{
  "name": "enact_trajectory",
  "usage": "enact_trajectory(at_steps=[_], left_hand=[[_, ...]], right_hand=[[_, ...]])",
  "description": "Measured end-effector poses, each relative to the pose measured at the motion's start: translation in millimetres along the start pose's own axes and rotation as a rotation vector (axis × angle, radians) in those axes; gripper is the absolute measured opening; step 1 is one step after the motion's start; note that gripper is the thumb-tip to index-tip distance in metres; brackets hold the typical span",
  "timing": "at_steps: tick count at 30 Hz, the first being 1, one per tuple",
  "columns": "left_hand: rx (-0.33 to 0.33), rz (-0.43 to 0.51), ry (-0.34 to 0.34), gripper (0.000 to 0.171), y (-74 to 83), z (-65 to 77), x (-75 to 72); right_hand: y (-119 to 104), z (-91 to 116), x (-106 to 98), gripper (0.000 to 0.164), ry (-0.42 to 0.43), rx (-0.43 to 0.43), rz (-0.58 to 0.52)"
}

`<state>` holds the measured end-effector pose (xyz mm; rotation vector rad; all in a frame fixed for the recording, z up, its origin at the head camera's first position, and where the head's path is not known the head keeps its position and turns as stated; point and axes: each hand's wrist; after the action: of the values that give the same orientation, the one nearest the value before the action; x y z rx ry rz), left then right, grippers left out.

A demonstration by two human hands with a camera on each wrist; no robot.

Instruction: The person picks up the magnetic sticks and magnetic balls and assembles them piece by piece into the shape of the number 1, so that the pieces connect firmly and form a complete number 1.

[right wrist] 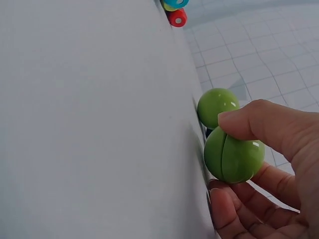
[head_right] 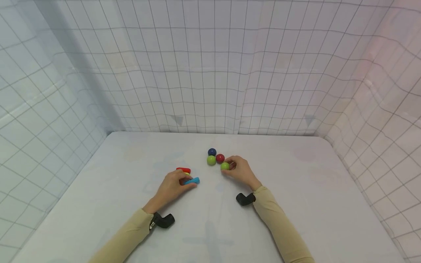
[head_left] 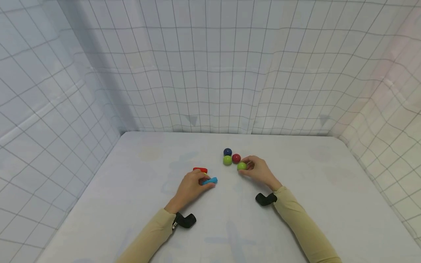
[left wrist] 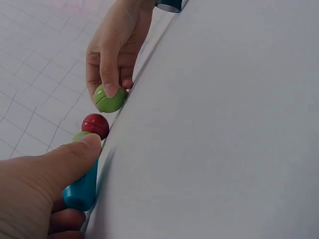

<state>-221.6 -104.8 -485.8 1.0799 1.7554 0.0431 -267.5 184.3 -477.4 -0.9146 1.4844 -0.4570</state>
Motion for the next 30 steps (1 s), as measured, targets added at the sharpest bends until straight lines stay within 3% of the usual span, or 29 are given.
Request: enact_trajectory(at_steps=[13,30], left_hand=[[0.044,-0.016,0.057,0.025,7.8,-6.2,11.5],[-0.007,-0.037,0.04,0.027,15.2,-13.8,21.0]], right_hand=[[-2.0,1.7,0.8,0.036,-0.01,0.092,-0.08],[0.5,2.0,2.1,0.038,-0.099,0.136,-0.186]])
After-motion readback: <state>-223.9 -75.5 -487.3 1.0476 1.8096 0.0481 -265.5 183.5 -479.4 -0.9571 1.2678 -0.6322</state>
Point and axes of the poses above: each hand's wrist, its own z-axis away from the middle knuckle, its own x-axis out of the palm, y = z × x, and after that the axes turned 6 degrees about x, right-handed
